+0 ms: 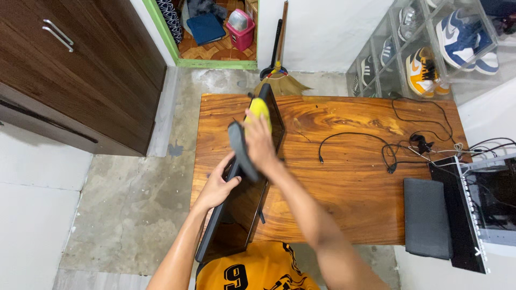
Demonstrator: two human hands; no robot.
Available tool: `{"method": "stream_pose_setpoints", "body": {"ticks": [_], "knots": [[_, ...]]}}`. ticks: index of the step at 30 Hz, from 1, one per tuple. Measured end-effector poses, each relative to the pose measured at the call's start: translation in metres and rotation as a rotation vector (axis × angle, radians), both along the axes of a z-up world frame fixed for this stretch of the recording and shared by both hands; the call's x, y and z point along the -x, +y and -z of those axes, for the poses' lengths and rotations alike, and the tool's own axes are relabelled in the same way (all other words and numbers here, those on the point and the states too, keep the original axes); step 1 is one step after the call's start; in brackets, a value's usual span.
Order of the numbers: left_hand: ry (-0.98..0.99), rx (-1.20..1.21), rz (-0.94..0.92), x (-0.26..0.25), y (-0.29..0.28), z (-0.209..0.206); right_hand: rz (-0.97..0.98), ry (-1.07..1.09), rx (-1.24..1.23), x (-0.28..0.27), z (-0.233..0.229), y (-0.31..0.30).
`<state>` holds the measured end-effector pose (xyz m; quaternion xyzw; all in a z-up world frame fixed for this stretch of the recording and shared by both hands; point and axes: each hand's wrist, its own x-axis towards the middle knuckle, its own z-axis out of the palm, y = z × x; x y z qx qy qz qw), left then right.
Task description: The person cleans a computer monitor by wiping its screen, edges, and back panel with a cloth.
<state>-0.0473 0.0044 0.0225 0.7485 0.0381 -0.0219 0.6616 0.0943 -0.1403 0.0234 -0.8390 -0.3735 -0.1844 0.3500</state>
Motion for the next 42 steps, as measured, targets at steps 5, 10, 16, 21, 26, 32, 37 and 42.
{"method": "stream_pose_setpoints", "body": {"ticks": [5,10,16,21,26,32,37,42], "knots": [[-0.045,0.004,0.079,-0.002,-0.007,-0.037,0.029,-0.032,-0.089,-0.11,0.01,-0.014],[-0.013,0.02,0.062,-0.001,-0.009,-0.048,0.045,0.25,-0.243,-0.151,0.038,-0.004],[-0.089,-0.005,0.026,-0.004,-0.004,-0.026,0.093,0.088,-0.329,-0.041,0.052,0.018],[-0.057,-0.015,-0.055,-0.006,0.002,0.014,-0.004,0.156,-0.38,0.07,0.015,0.013],[-0.11,0.04,-0.04,-0.006,0.007,0.043,-0.009,0.119,-0.022,0.081,-0.005,-0.004],[0.014,0.339,0.167,0.062,0.035,0.036,-0.023,0.087,-0.117,0.042,-0.003,-0.009],[0.064,0.366,0.157,0.139,0.025,0.045,-0.064,0.06,-0.215,0.094,-0.008,-0.002],[-0.178,0.308,0.151,0.134,0.012,0.047,-0.046,0.125,-0.262,0.171,-0.008,0.012]]}}
